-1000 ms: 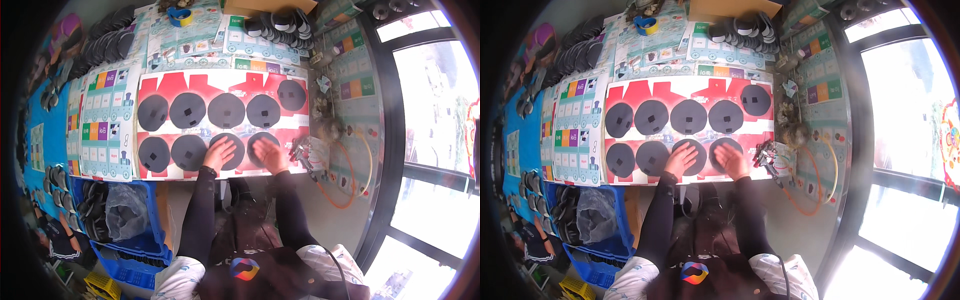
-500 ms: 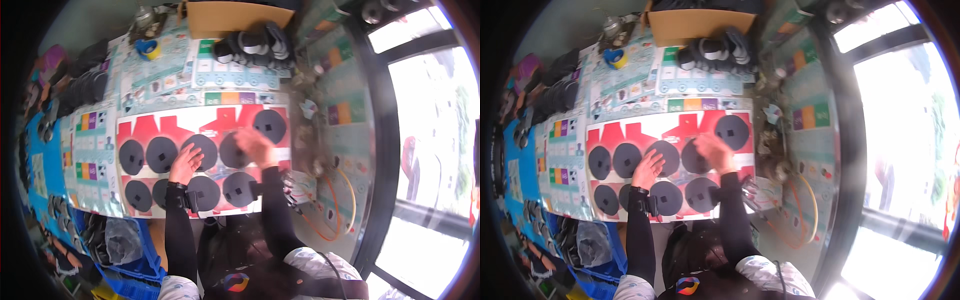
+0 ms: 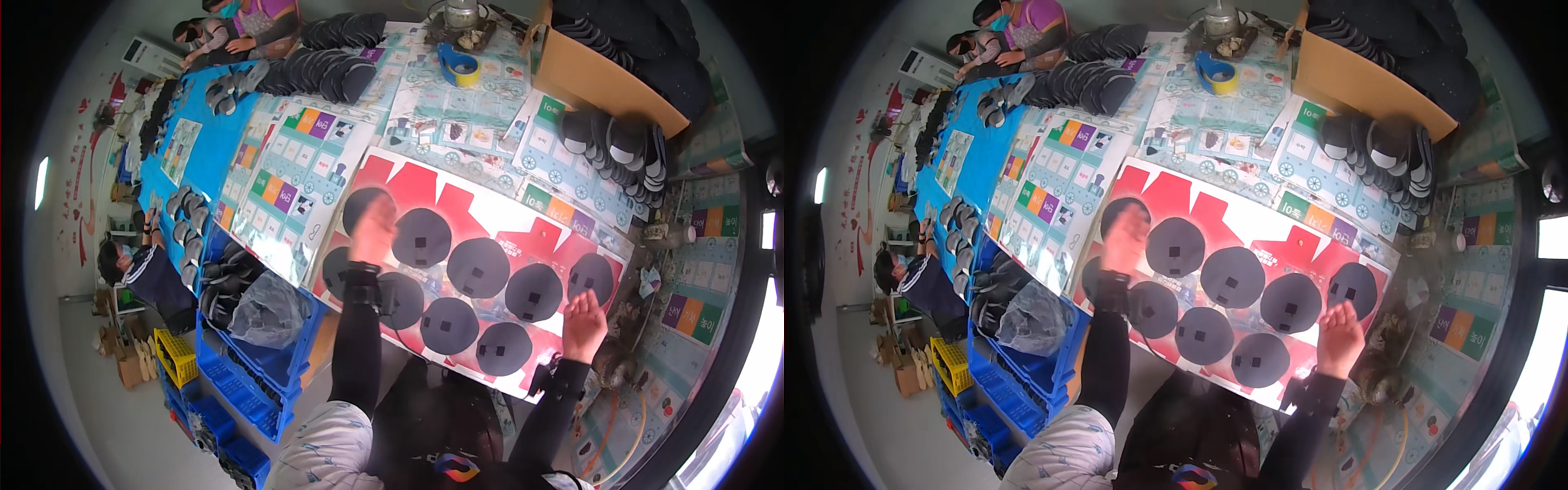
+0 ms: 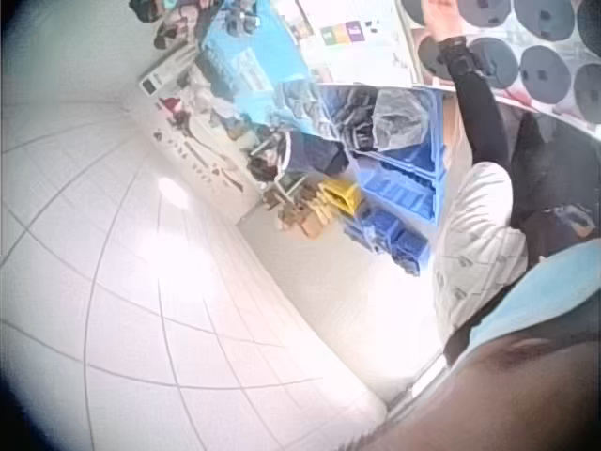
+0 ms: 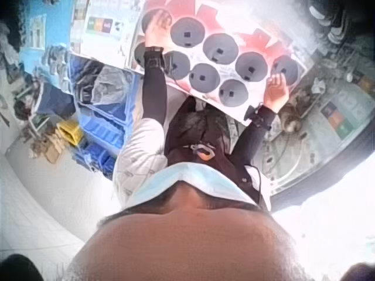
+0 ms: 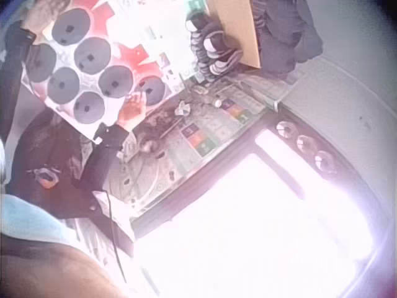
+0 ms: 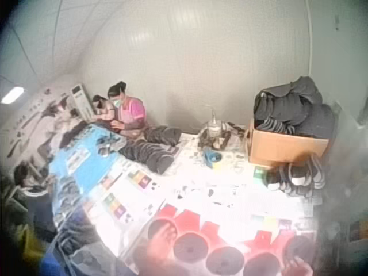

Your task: Arranging and processing circular shoe components on a template using an air-powered tool.

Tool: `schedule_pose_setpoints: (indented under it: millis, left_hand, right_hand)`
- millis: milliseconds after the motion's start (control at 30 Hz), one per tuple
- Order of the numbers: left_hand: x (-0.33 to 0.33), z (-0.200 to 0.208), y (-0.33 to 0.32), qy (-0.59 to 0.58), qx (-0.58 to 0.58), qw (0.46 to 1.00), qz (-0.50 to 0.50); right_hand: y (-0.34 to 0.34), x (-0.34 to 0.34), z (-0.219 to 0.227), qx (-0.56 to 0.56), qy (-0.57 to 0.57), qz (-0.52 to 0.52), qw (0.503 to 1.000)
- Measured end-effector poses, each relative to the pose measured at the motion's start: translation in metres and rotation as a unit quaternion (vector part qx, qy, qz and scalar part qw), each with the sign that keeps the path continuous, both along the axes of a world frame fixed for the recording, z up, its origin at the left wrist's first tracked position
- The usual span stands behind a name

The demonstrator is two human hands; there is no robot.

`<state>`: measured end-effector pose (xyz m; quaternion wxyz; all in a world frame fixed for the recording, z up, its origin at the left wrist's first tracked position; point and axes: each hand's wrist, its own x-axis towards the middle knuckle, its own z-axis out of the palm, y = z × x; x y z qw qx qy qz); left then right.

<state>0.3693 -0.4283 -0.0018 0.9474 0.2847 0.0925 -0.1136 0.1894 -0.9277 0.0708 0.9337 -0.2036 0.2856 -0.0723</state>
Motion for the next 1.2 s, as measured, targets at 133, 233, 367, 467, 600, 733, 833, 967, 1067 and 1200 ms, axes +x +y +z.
schedule_pose_setpoints:
  millis: [133,233,367,467,600,733,833,967,1067,1200]
  left_hand:
    - [-0.002,-0.001,0.054,0.09,0.055,0.985,0.14]
    - [0.006,0.031,0.042,0.17,-0.001,0.979,0.111]
    - [-0.035,0.046,0.039,0.083,-0.018,0.996,0.035]
    - [-0.115,0.02,0.084,0.113,0.038,0.99,-0.076]
    - [-0.238,0.061,0.116,0.253,0.217,0.92,-0.205]
    - [-0.336,0.073,0.165,0.281,0.307,0.882,-0.223]
    - [-0.404,0.069,0.21,0.304,0.333,0.872,-0.192]
    - [-0.469,0.074,0.239,0.332,0.304,0.881,-0.146]
    - [-0.493,0.058,0.254,0.363,0.289,0.88,-0.099]
    - [-0.527,0.016,0.281,0.203,0.046,0.969,-0.135]
  right_hand:
    - [0.026,-0.036,0.028,-0.082,0.016,0.127,0.988]
    - [0.021,-0.097,0.038,-0.236,0.091,0.121,0.96]
    - [0.012,-0.175,0.065,-0.248,0.181,0.071,0.949]
    - [-0.001,-0.215,0.019,-0.48,0.326,0.177,0.795]
    - [0.013,-0.241,-0.02,-0.801,0.322,0.213,0.457]
    - [0.031,-0.232,-0.016,-0.848,0.308,0.224,0.369]
    - [0.029,-0.226,-0.02,-0.867,0.293,0.237,0.326]
    - [0.023,-0.233,-0.026,-0.886,0.272,0.242,0.288]
    - [0.034,-0.24,-0.002,-0.886,0.25,0.203,0.333]
    - [0.073,-0.236,0.062,-0.732,0.145,0.218,0.629]
